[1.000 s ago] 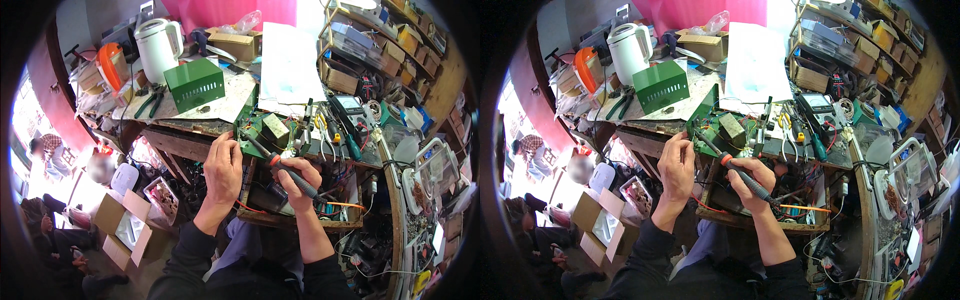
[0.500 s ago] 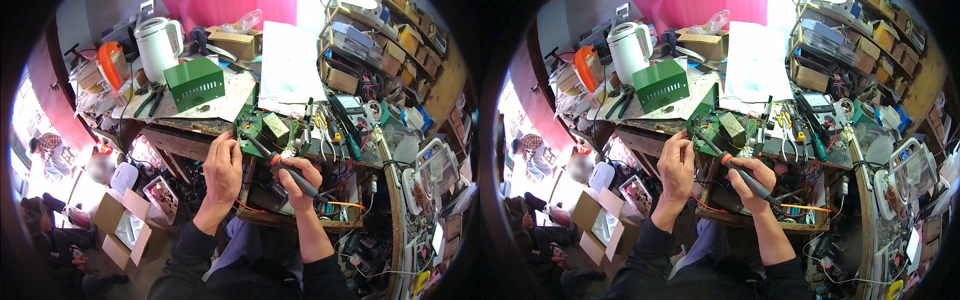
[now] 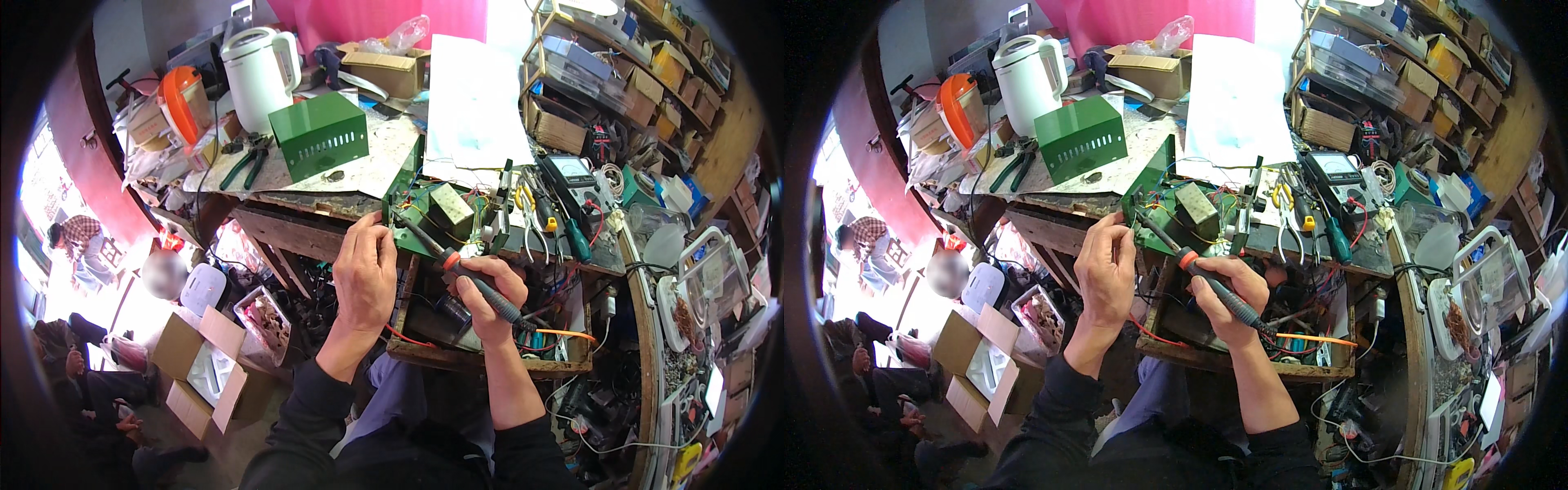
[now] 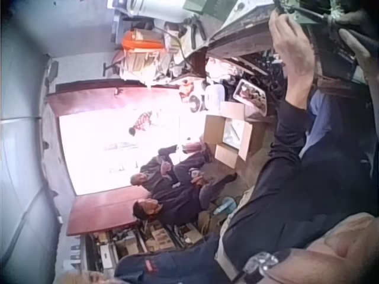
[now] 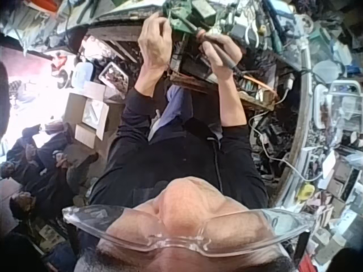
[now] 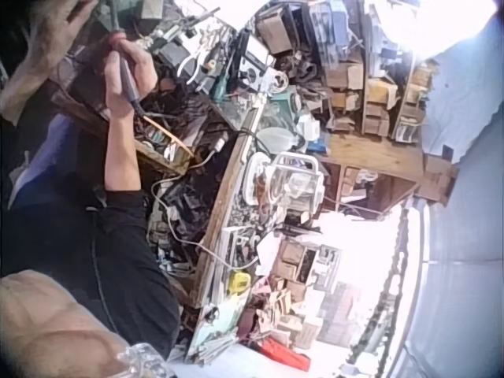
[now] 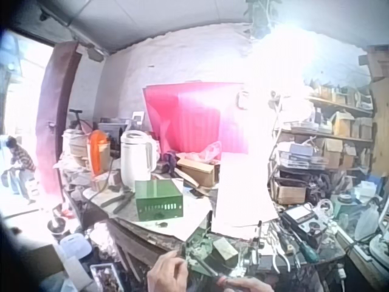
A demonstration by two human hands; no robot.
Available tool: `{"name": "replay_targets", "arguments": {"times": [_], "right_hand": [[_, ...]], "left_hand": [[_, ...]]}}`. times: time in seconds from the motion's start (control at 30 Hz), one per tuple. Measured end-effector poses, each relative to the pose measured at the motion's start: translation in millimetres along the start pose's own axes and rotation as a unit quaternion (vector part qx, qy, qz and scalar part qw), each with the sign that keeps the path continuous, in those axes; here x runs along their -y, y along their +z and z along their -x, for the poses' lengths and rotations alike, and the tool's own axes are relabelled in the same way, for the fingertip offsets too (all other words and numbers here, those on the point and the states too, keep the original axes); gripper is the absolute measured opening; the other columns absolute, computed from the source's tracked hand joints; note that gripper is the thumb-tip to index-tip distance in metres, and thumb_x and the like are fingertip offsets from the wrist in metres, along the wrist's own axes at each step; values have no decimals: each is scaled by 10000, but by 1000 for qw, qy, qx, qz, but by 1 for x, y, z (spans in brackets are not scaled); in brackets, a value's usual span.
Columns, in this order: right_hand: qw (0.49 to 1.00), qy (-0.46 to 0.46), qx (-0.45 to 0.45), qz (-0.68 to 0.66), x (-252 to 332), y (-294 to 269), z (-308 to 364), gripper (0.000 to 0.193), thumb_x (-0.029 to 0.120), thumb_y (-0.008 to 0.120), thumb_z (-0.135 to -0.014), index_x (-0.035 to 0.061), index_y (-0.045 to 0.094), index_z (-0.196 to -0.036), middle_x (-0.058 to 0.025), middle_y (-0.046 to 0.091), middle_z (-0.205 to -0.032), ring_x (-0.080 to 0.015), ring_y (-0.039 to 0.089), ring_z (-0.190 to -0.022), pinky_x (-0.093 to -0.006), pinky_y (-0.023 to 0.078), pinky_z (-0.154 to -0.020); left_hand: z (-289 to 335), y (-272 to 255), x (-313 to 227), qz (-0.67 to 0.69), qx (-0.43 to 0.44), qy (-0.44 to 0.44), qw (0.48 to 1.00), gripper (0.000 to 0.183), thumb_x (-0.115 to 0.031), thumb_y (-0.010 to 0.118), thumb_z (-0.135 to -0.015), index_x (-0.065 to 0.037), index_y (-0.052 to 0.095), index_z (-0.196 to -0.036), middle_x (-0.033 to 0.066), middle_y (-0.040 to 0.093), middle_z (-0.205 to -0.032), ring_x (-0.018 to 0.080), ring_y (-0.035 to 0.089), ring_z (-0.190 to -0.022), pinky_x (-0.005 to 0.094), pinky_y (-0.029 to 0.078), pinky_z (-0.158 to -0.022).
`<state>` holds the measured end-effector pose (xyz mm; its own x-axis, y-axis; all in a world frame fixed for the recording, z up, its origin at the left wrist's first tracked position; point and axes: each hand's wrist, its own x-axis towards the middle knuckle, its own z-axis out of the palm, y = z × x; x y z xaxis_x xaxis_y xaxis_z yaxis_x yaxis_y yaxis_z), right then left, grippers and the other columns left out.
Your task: The person works at a cluttered electronics workbench, handling a green circuit board and connecting wires. They use a soldering iron to solder components and wires to the board, then set the soldering iron down and continue adjusting connections by hand.
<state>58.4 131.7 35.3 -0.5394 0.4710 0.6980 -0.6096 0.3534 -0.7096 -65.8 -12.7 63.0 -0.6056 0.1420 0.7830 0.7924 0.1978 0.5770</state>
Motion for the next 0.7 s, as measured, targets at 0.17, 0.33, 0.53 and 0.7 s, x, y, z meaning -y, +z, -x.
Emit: {"name": "replay_targets", "arguments": {"times": [0.17, 0.33, 0.53, 0.7], "right_hand": [[1000, 9, -6, -11, 1, 1, 0, 240, -36, 740, -864, -62, 707, -1100, -122, 739, -890, -142, 725, -736, -255, 574, -668], [1000, 10, -2, -4, 2, 0, 0, 237, -36, 733, -866, -62, 707, -1100, -125, 743, -888, -143, 729, -736, -257, 577, -666], [1000, 10, -4, -6, 3, 1, -1, 247, -36, 740, -860, -62, 707, -1104, -123, 744, -877, -146, 730, -732, -260, 580, -666], [1000, 1, -3, -3, 1, 0, -1, 248, -35, 739, -854, -63, 710, -1098, -121, 744, -874, -145, 730, -727, -258, 580, -663]], "left_hand": [[0, -1, 0, 0, 6, 0, 1000, 60, 11, 686, -954, 19, 652, -1003, 189, 717, -1197, 374, 718, -1018, 423, 587, -857], [1, -1, 0, 1, 7, -1, 1000, 61, 14, 688, -950, 17, 650, -998, 188, 717, -1194, 375, 717, -1019, 425, 586, -855], [1, 0, 4, -11, -3, 25, 1000, 68, 24, 698, -944, 36, 668, -1004, 182, 721, -1190, 265, 721, -911, 346, 582, -768], [1, 1, 4, -6, -3, 18, 1000, 68, 19, 696, -949, 37, 671, -1010, 185, 720, -1195, 262, 721, -915, 344, 583, -767]]}}
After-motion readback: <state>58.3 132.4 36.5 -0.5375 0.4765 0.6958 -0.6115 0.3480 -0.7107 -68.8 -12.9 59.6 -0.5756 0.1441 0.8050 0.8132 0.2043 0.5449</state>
